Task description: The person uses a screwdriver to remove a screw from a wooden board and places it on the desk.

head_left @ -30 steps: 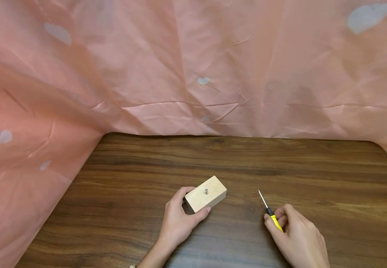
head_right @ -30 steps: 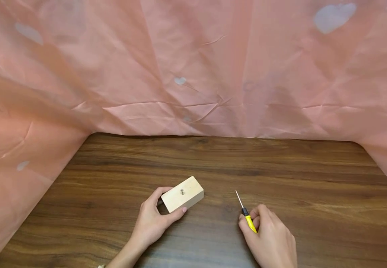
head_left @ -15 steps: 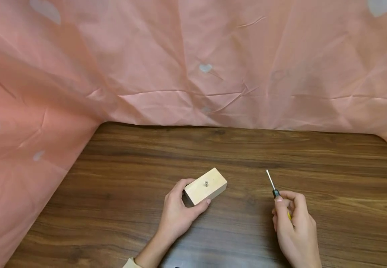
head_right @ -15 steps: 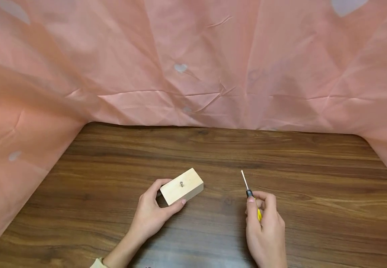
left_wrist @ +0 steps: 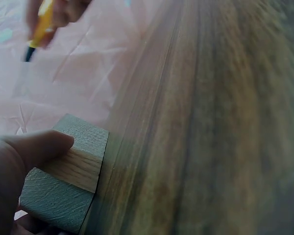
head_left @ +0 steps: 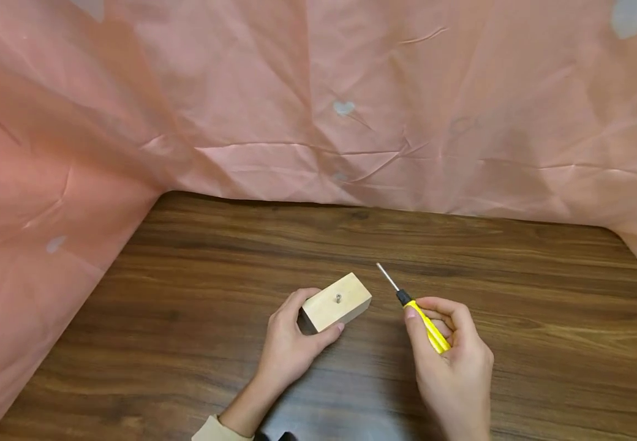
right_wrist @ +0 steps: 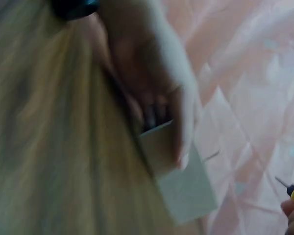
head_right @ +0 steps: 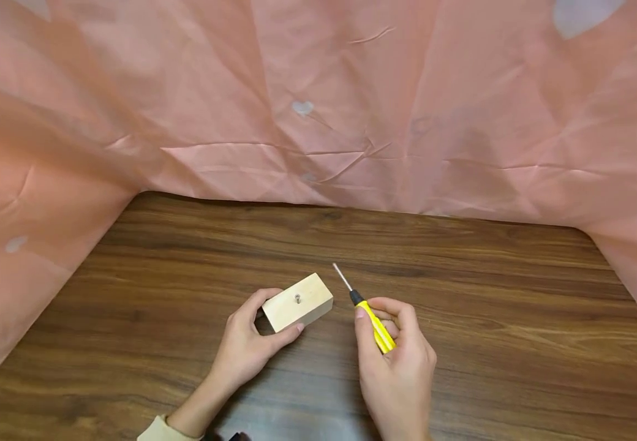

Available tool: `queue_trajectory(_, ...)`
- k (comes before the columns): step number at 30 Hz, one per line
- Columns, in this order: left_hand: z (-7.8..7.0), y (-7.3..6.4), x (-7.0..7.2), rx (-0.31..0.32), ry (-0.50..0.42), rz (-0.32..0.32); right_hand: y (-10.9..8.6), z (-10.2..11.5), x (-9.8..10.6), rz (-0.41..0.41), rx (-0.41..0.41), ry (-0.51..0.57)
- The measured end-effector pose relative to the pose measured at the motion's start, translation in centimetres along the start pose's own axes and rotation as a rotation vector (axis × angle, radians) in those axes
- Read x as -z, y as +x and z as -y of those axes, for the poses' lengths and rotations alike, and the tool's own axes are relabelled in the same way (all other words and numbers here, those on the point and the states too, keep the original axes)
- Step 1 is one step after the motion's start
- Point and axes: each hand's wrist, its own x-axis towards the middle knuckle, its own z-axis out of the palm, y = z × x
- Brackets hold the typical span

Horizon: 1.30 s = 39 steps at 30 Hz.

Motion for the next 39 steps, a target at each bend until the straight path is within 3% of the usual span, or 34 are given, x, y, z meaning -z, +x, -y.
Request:
queue_trajectory(3,0.0,0.1,0.0,-0.012,-0.005,0.008,0.2,1.6,-0.8,-0.052,0.115,0.025)
queue_trajectory(5,0.1,0.1,0.0,-0.014,-0.009,0.012,0.6,2.7,-1.2,-0.069,0.141,0.050)
queue_trajectory(11,0.1,0.0,-0.1,-0.012,-0.006,0.008,2.4,5.4,-2.6,-0.080,-0.081,0.448)
queue_trajectory(13,0.1,0.0,-0.1,-0.016,-0.003,0.009,2.7,5.6,-3.4,-0.081,-0.099,0.492)
queue_trajectory(15,0.2,0.0,-0.1,-0.022,0.000,0.001,2.6,5.4,-4.1,-0.069,-0.046,0.418)
queue_trajectory(20,0.3,0.0,0.1,-0.025,0.004,-0.010,1.8,3.9,-5.9,-0.050,0.295,0.149)
queue_trajectory(22,0.4,-0.1,0.0,-0.027,0.006,-0.003,1.6,3.4,-6.3,-0.027,0.372,0.109)
queue_trajectory(27,0.3,-0.4,-0.3,-0.047,0.012,0.014,1.1,2.6,-6.3,0.034,0.375,0.067)
queue_trajectory(39,0.2,-0.5,0.2,-0.067,0.026,0.009,0.9,2.2,-6.4,0.049,0.293,0.007)
